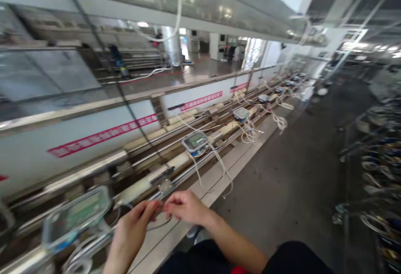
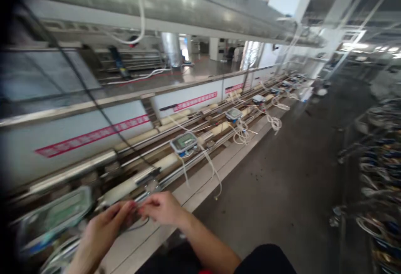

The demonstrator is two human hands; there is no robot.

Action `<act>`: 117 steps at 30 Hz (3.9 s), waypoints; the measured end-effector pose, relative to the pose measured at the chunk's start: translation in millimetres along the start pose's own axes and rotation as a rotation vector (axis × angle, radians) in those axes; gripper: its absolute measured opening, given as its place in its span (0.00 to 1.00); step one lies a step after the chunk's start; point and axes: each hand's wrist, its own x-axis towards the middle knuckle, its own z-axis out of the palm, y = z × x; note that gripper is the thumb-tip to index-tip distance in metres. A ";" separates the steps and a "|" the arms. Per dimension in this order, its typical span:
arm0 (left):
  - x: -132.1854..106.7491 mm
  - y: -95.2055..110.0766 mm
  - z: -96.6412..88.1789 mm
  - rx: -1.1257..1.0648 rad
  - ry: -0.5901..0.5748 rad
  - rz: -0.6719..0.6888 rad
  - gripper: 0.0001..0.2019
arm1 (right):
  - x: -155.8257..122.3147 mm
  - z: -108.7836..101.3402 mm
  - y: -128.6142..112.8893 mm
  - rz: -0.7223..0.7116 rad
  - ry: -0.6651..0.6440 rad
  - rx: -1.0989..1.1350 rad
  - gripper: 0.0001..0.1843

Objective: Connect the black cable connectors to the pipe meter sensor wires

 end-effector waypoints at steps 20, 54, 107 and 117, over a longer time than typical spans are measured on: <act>-23.7 0.8 9.4 -0.439 0.123 -0.079 0.16 | -2.9 12.1 -0.5 0.012 0.040 0.104 0.19; -29.9 -8.0 9.0 -0.456 0.138 -0.095 0.16 | -6.3 15.3 -1.9 0.035 0.002 0.139 0.17; -31.5 -15.3 7.2 -0.417 0.132 -0.048 0.11 | -0.9 18.6 4.8 0.035 -0.068 0.020 0.17; -27.0 -12.3 6.3 -0.390 0.151 -0.058 0.11 | -1.9 18.9 -2.8 0.031 -0.018 -0.090 0.17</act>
